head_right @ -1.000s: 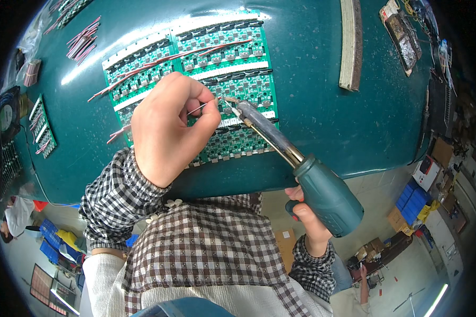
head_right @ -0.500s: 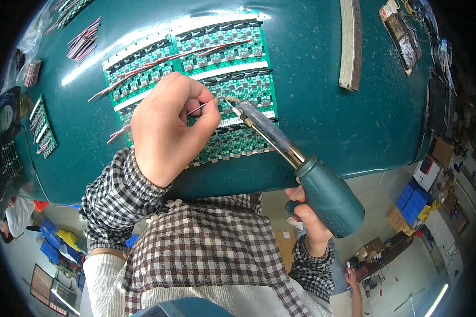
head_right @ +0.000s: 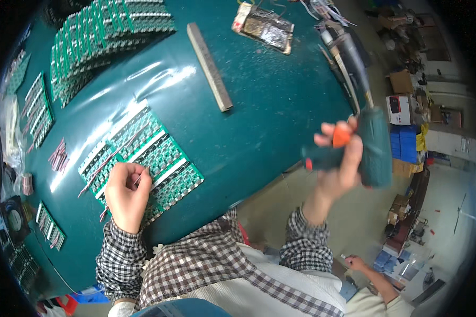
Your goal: The person solders wires onto circuit boards by positioning each wire onto the board by hand and attaching it with a soldering iron.
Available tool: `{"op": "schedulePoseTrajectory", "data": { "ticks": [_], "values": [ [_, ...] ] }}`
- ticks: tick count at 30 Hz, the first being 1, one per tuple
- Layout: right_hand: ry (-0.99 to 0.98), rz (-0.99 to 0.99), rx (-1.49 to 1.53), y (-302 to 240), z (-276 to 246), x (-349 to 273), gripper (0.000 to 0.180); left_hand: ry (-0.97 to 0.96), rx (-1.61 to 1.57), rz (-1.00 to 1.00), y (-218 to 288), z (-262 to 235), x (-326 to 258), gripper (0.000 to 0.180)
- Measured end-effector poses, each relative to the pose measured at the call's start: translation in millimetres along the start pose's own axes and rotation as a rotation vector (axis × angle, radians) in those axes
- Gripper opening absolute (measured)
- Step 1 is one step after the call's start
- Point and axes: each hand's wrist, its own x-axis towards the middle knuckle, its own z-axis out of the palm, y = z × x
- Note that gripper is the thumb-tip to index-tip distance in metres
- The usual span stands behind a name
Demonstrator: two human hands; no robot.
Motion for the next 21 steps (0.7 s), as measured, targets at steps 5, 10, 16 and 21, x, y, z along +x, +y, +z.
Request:
{"op": "schedulePoseTrajectory", "data": {
  "ticks": [5, 10, 16, 21],
  "values": [
    [0.088, 0.000, -0.174, 39, 34, 45, 0.023, 0.000, -0.010, 0.001, 0, -1, 10, 0.008],
    [-0.099, 0.054, -0.205, 45, 33, 61, 0.023, -0.024, -0.001, -0.002, 2, -4, 11, 0.007],
    [-0.096, 0.077, -0.248, 48, 28, 59, 0.022, -0.079, -0.074, -0.036, -7, 0, 10, 0.007],
    [-0.013, 0.254, -0.025, 36, 10, 37, 0.030, -0.083, -0.075, -0.019, -6, -4, 7, 0.007]
  ]
}}
